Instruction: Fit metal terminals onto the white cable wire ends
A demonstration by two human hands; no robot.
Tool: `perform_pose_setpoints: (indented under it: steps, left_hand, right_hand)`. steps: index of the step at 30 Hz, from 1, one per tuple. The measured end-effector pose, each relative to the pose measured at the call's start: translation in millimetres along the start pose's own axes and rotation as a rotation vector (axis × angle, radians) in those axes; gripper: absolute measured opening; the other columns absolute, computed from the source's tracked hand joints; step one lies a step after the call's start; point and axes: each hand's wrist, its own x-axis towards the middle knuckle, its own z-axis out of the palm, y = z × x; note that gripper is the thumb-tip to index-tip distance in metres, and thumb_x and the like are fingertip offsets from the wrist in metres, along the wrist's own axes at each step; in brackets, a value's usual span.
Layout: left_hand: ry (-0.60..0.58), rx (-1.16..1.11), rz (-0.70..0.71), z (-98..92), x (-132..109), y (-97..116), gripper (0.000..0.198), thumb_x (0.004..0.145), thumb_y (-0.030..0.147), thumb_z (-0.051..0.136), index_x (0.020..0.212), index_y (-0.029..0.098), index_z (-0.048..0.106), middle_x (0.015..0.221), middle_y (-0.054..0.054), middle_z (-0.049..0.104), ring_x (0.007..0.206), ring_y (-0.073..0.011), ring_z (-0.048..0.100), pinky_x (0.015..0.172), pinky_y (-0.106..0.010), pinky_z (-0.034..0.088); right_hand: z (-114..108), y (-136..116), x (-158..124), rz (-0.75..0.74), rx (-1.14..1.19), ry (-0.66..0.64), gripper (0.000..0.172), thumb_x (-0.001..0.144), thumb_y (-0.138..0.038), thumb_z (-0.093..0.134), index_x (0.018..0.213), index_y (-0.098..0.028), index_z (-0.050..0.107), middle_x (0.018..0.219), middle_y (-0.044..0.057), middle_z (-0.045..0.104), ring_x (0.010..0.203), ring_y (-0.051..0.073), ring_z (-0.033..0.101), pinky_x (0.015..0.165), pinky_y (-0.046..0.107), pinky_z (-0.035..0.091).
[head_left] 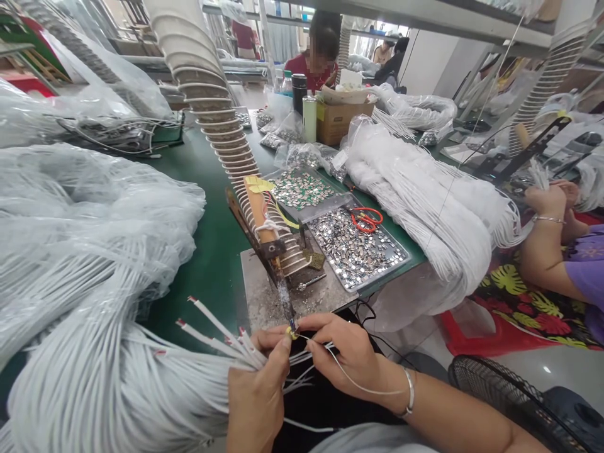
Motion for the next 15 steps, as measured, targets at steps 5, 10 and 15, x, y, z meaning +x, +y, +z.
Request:
perform_pose_setpoints:
  steps: [5, 10, 15]
  left_hand:
    - [-0.037, 0.013, 0.033, -5.4, -1, -5, 0.027, 0.056, 0.03, 0.087, 0.057, 0.017, 0.063, 0.073, -0.002, 0.07, 0.059, -0.0141, 0.059, 0.047, -0.021, 0.041]
    - [-0.099, 0.103, 0.026, -20.4, -5, -15, 0.028, 0.064, 0.04, 0.084, 0.063, 0.018, 0.068, 0.059, 0.0, 0.065, 0.054, -0.0158, 0.058, 0.053, -0.027, 0.047]
    - [-0.143, 0.025, -0.057, -46.5, -14, -25, 0.037, 0.075, 0.055, 0.075, 0.073, 0.018, 0.076, 0.086, -0.005, 0.076, 0.08, -0.0207, 0.069, 0.078, -0.031, 0.053]
  right_hand:
    - [-1, -1, -2, 0.017, 0.015, -0.028, 0.011, 0.088, -0.007, 0.058, 0.09, -0.018, 0.059, 0.105, 0.017, 0.075, 0.1, 0.019, 0.073, 0.087, 0.028, 0.06]
    - [-4, -4, -5, 0.034, 0.024, -0.049, 0.01, 0.088, -0.008, 0.057, 0.088, -0.018, 0.058, 0.102, 0.015, 0.076, 0.095, 0.017, 0.074, 0.083, 0.026, 0.06]
    - [-26, -6, -15, 0.079, -0.02, -0.084, 0.012, 0.091, -0.01, 0.056, 0.087, -0.02, 0.059, 0.097, 0.01, 0.075, 0.089, 0.017, 0.073, 0.078, 0.025, 0.058]
